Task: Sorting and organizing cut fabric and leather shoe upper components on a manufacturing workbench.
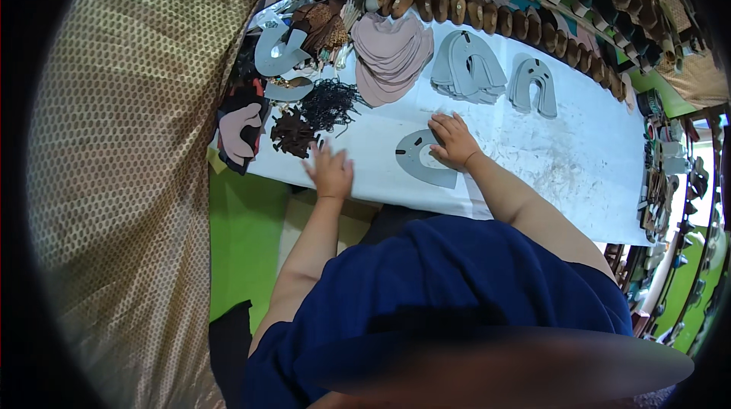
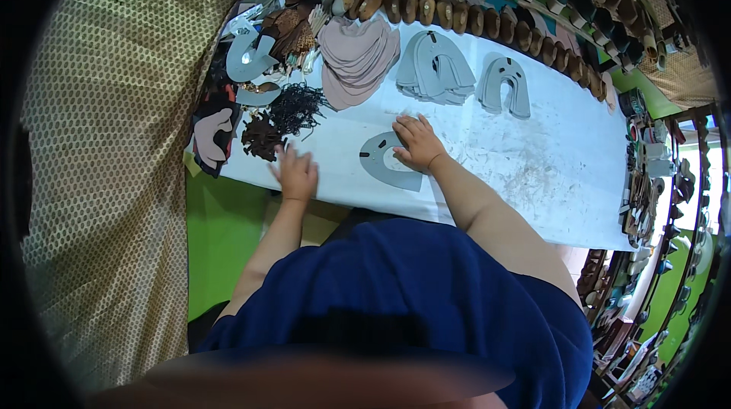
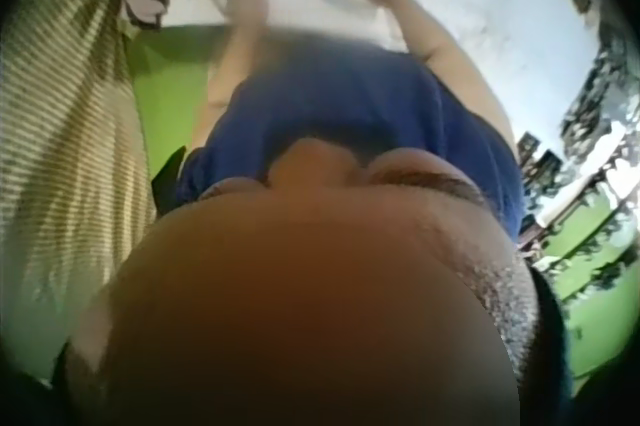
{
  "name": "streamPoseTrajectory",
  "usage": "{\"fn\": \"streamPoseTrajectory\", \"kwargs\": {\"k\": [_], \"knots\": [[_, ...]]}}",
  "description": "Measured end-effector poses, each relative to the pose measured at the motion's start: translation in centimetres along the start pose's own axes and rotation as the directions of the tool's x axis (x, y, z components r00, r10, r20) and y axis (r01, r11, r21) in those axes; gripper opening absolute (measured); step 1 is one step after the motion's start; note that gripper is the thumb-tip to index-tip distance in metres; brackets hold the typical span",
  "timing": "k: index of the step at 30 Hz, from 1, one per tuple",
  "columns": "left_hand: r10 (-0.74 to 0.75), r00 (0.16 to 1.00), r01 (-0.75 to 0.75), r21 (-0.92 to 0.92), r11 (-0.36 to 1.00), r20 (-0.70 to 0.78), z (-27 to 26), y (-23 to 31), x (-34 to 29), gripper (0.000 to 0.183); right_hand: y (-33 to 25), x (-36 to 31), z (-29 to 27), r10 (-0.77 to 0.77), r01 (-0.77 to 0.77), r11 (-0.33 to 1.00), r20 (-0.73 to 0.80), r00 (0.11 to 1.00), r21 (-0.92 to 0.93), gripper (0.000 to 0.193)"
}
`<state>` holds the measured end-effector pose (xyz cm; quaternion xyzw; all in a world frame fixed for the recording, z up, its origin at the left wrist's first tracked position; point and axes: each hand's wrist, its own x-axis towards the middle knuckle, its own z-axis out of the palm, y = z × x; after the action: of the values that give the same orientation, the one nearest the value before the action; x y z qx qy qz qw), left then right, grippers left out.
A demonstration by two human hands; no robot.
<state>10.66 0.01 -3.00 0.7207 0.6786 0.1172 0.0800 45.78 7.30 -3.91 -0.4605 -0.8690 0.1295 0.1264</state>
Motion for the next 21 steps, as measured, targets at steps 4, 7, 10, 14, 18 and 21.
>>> {"fn": "streamPoseTrajectory", "kwargs": {"k": [4,7,10,14,18,21], "knots": [[-0.314,0.936,0.328,0.073,0.942,-0.159,-1.8,-3.4,0.1,0.029,-0.4,0.1,-0.4,0.003,-0.003,1.000,-0.007,1.000,0.006,0.064],[-0.351,0.932,0.358,0.084,0.930,-0.092,-3.0,-4.0,1.0,0.032,-0.6,0.1,-0.6,0.023,-0.023,1.000,0.005,1.000,-0.001,0.063],[-0.335,0.938,0.341,0.066,0.938,-0.086,-3.2,-4.7,1.7,0.032,-1.0,0.1,-0.8,0.037,-0.037,0.999,-0.010,0.999,-0.009,0.063],[-0.255,0.952,0.270,0.069,0.961,-0.166,-2.7,-5.8,2.1,0.025,-1.4,0.2,-1.0,0.059,-0.059,0.998,-0.028,0.998,-0.005,0.063],[-0.203,0.963,0.225,0.114,0.968,-0.179,-2.4,-6.4,2.7,0.018,-1.1,-0.1,-0.5,0.058,-0.059,0.998,-0.062,0.996,-0.018,0.064],[-0.075,0.980,0.122,0.258,0.959,-0.184,-2.2,-6.9,3.1,0.011,-0.7,-0.3,0.0,0.093,-0.095,0.995,-0.104,0.990,-0.016,0.065]]}}
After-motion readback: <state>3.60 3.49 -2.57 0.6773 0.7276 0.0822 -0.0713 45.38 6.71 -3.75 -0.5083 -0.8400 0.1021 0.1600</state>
